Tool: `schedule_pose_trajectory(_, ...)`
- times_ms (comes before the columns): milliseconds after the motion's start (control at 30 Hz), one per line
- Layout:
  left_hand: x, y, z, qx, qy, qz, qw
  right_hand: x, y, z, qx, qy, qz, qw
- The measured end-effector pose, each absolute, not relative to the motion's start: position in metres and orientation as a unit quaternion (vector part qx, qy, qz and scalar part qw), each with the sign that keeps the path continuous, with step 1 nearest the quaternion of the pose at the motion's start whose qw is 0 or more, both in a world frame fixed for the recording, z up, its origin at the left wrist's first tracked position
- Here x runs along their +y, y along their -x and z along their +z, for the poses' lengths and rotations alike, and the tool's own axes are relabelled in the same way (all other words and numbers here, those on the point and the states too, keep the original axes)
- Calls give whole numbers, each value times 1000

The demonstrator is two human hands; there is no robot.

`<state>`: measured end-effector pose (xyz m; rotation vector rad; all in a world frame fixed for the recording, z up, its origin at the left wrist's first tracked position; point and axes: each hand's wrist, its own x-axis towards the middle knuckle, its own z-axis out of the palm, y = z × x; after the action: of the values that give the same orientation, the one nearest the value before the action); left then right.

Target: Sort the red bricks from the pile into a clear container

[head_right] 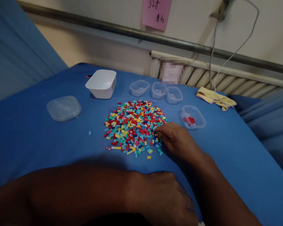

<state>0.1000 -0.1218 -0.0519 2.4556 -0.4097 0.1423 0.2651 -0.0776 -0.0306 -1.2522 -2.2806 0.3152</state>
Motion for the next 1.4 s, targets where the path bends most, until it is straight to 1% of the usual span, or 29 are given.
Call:
schedule_pose_trajectory(67, -121, -100, -50, -153, -935, 47, 318, -79, -265, -29, -851, 444, 143, 243)
schedule_pose_trajectory(133, -121, -99, -48, -150, -937, 37, 314, -81, -263, -26, -845, 442, 167, 249)
schedule_pose_trajectory(267, -121, -99, -46, -153, -940, 22, 303, -84, -261, -21, -829, 467, 155, 265)
schedule_pose_trajectory(400, -122, -99, -47, -147, -943, 34, 296, -86, -260, -19, -835, 457, 201, 233)
schedule_pose_trajectory(467, -123, -99, -48, -145, -941, 42, 303, -88, -260, -18, -826, 466, 215, 231)
schedule_pose_trajectory(600, -125, -98, -49, -145, -940, 50, 306, -88, -259, -17, -834, 462, 190, 234)
schedule_pose_trajectory(733, -125, -98, -46, -146, -944, 48, 292, -87, -259, -18, -866, 417, 187, 202)
schedule_pose_trajectory(833, -123, -98, -45, -149, -944, 36, 291, -88, -264, -16, -855, 443, 193, 190)
schedule_pose_trajectory(933, -122, -98, -45, -157, -942, 31, 294, -88, -274, -13, -832, 470, 216, 202)
schedule_pose_trajectory(1033, -123, -98, -47, -158, -944, 39, 288, -87, -282, -12, -817, 492, 209, 216)
schedule_pose_trajectory(1133, -124, -98, -49, -159, -945, 44, 283, -85, -282, -16, -835, 466, 190, 222)
schedule_pose_trajectory(1233, -125, -98, -52, -155, -947, 57, 275, -84, -278, -21, -858, 430, 187, 209)
schedule_pose_trajectory(1400, -124, -99, -57, -161, -943, 68, 284, -84, -274, -22, -865, 444, 163, 169)
